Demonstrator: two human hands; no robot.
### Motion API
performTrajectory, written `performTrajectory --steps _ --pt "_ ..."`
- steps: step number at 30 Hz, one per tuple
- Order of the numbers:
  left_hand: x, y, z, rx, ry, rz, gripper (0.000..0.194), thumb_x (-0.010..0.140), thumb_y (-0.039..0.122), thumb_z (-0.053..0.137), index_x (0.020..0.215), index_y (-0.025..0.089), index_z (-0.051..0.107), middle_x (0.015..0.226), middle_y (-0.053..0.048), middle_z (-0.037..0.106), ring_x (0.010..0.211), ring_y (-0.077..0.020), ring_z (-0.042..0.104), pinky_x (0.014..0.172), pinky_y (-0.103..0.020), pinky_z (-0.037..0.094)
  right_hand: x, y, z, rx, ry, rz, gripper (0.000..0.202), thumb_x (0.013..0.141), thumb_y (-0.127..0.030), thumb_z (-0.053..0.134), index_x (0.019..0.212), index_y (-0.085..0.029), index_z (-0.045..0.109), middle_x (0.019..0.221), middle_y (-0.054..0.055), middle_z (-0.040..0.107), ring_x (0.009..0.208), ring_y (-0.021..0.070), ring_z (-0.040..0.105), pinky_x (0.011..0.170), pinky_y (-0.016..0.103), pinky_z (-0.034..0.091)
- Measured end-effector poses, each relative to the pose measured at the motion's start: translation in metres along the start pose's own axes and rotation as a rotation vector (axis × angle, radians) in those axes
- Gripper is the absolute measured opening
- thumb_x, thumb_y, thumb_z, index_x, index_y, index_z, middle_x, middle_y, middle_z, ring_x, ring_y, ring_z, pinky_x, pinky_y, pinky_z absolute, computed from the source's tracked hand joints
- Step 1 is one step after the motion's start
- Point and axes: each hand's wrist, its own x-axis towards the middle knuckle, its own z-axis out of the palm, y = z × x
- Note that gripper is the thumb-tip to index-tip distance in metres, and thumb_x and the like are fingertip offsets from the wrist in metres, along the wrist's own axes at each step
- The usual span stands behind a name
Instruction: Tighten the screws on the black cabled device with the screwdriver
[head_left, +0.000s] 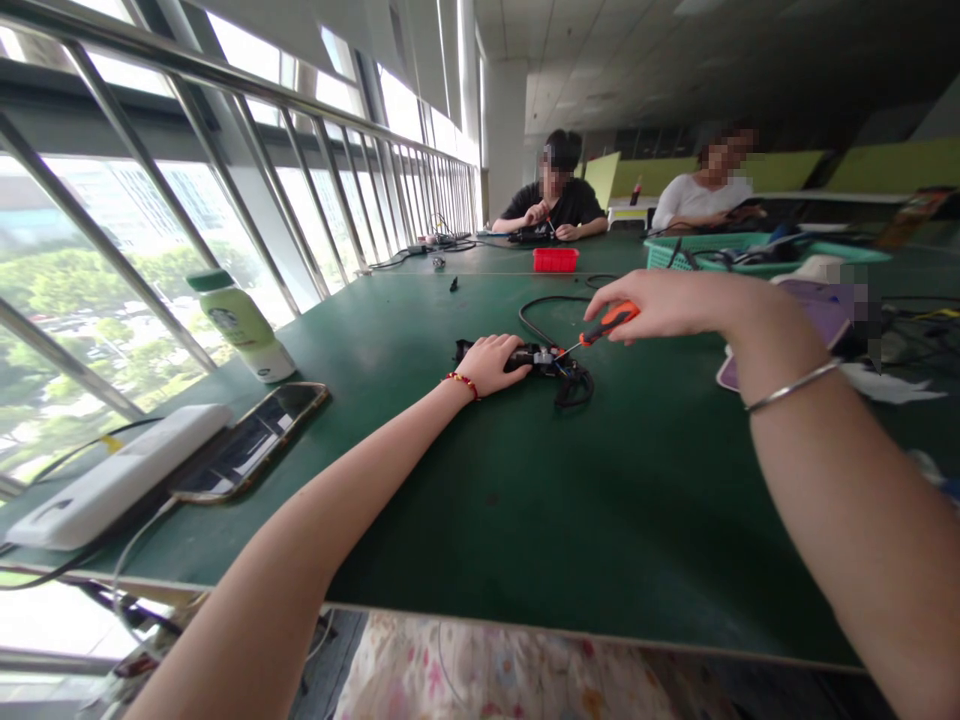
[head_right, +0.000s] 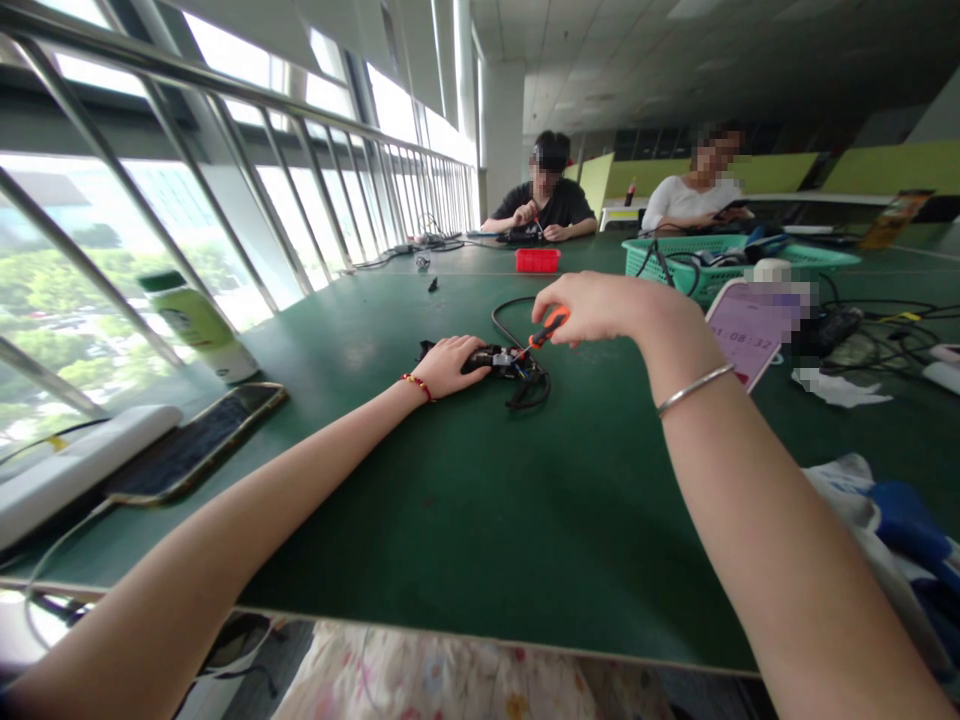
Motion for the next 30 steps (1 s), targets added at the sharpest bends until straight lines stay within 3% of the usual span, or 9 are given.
performTrajectory --steps 2,8,18,25,30 --pt "0.0 0.0 0.0 0.0 0.003 -0.001 0.041 0.086 0.047 0.046 0.111 0.017 0.055 0.105 -0.008 0.064 0.099 -0.0248 0.059 0.09 -0.037 0.043 -0.001 -0.004 0.0 0.022 -0.005 0.007 0.041 0.074 -0.037 0.059 0.112 -0.024 0.062 0.079 0.002 0.072 0.074 0.0221 0.067 0.068 0.033 0.048" --pt "0.001 0.001 -0.001 0.008 -0.004 -0.005 0.041 0.086 0.047 0.046 0.111 0.016 0.055 0.106 -0.009 0.064 0.099 -0.0251 0.059 0.089 -0.037 0.043 -0.005 -0.012 0.0 0.151 -0.179 0.093 0.049 0.082 -0.056 0.046 0.11 -0.018 0.06 0.063 0.003 0.069 0.062 0.0206 0.067 0.074 0.035 0.048" --pt "0.0 0.001 -0.001 0.006 -0.009 -0.003 0.042 0.086 0.048 0.044 0.112 0.017 0.054 0.106 -0.009 0.064 0.099 -0.0253 0.058 0.091 -0.038 0.042 -0.001 -0.004 0.0 0.049 0.009 -0.026 0.041 0.073 -0.036 0.062 0.112 -0.024 0.062 0.086 0.003 0.072 0.077 0.0227 0.067 0.068 0.033 0.049" --pt "-0.001 0.001 -0.004 0.001 -0.023 0.016 0.042 0.087 0.046 0.042 0.115 0.016 0.054 0.109 -0.01 0.063 0.101 -0.0255 0.058 0.091 -0.038 0.042 -0.002 -0.007 0.001 0.115 -0.082 0.063 0.043 0.084 -0.052 0.045 0.105 -0.02 0.064 0.065 0.003 0.068 0.063 0.0189 0.066 0.069 0.032 0.048" --pt "-0.005 -0.003 -0.01 0.069 -0.093 0.082 0.048 0.083 0.036 0.048 0.125 0.013 0.048 0.119 -0.012 0.059 0.106 -0.0266 0.056 0.094 -0.038 0.041 -0.001 -0.008 -0.001 -0.024 0.068 -0.027 0.039 0.074 -0.032 0.06 0.112 -0.023 0.063 0.093 0.006 0.071 0.078 0.0204 0.065 0.071 0.03 0.046"
